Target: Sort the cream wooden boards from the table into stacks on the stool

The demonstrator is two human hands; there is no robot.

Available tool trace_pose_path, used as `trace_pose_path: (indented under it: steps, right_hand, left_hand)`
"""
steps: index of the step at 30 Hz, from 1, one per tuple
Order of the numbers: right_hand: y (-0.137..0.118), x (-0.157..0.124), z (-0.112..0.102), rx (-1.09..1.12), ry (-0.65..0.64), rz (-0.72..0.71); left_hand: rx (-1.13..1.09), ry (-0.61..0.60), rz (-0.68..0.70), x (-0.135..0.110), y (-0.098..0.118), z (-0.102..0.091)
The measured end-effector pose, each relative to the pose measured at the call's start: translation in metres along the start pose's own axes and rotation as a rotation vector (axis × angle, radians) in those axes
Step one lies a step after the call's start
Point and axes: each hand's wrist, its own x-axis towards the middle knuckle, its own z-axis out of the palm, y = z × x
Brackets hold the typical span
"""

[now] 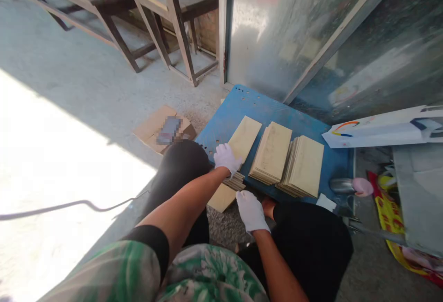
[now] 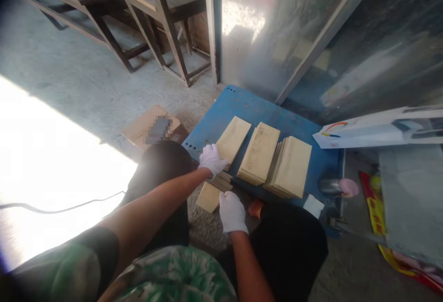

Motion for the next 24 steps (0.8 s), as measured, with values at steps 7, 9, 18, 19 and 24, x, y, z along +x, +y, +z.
trace_pose_path:
  steps: [7,9,18,19,24]
  right_hand:
    - [-0.012,-0.002,-0.003,0.105,-0.072,0.034]
    - [-0.015,-0.003,-0.005,0.123,-0.097,0.051]
    - [-0.020,-0.005,-0.012,0.162,-0.161,0.101]
    - [-0.020,-0.004,-0.011,0.160,-0.163,0.099]
    - [-0.020,-0.004,-0.010,0.145,-0.167,0.097]
  left_hand:
    - [0.046,-0.007,0.029,0.025,0.012,0.015]
    - [0.041,-0.024,0.027,0.028,0.016,0.019]
    - [0.026,-0.101,-0.051,0.037,0.023,0.028]
    - [0.031,-0.097,-0.051,0.037,0.023,0.029]
    - [0.061,-0.083,-0.038,0.036,0.023,0.032]
